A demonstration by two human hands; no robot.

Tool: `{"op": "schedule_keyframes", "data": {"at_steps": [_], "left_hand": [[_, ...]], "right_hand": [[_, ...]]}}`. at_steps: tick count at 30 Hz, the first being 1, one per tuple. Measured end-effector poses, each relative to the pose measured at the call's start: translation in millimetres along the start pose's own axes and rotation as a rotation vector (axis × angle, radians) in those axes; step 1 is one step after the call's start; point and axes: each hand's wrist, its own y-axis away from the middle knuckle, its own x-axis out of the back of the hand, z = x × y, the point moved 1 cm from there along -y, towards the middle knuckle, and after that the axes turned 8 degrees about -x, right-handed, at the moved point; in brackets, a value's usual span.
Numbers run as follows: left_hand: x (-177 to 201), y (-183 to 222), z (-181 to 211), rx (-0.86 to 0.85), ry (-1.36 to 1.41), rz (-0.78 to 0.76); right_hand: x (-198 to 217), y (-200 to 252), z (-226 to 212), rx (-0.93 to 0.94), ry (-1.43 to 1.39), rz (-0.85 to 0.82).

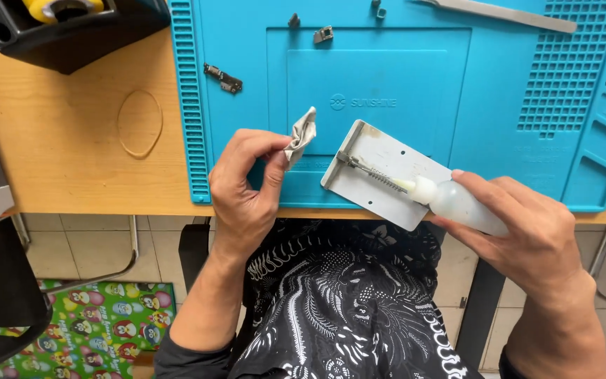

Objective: Cleaning a small metal component from a mobile device using liquid cleaner, a cloth, and a precision tool on a repair mat.

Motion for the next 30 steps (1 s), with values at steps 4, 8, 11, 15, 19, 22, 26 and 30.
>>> {"op": "schedule_keyframes", "data": {"at_steps": [4, 8, 11, 15, 19, 22, 26, 30], "left_hand": [[-0.1, -0.9, 2.1, 0.012, 0.013, 0.003], [0.0, -0.2, 1.9, 0.003, 0.004, -0.026], [-0.8, -0.6, 1.7, -0.016, -0.005, -0.041], [-1.5, 0.7, 0.8, -0.027, -0.006, -0.060], [-1.8, 1.1, -0.2, -0.041, -0.007, -0.063], [-2.5, 1.0, -0.6, -0.055, -0.021, -0.066], [-2.9, 1.9, -0.8, -0.060, -0.032, -0.075], [-2.8, 1.8, -1.3, -0.066, -0.034, -0.068]], "right_hand": [[-1.5, -1.3, -2.8, 0.002, 0.020, -0.002], [-0.8, -4.0, -5.3, 0.012, 0.042, -0.012], [-0.5, -3.2, -5.2, 0.012, 0.050, -0.013], [-3.8, -1.2, -1.4, -0.011, 0.056, -0.021], [-2.0, -3.2, -1.1, -0.014, 0.054, -0.028], [3.3, -6.3, -3.3, -0.031, 0.180, -0.053], [11.1, -10.1, -7.3, 0.023, 0.175, -0.062], [13.5, -4.5, -5.8, -0.002, 0.224, -0.028]]}}
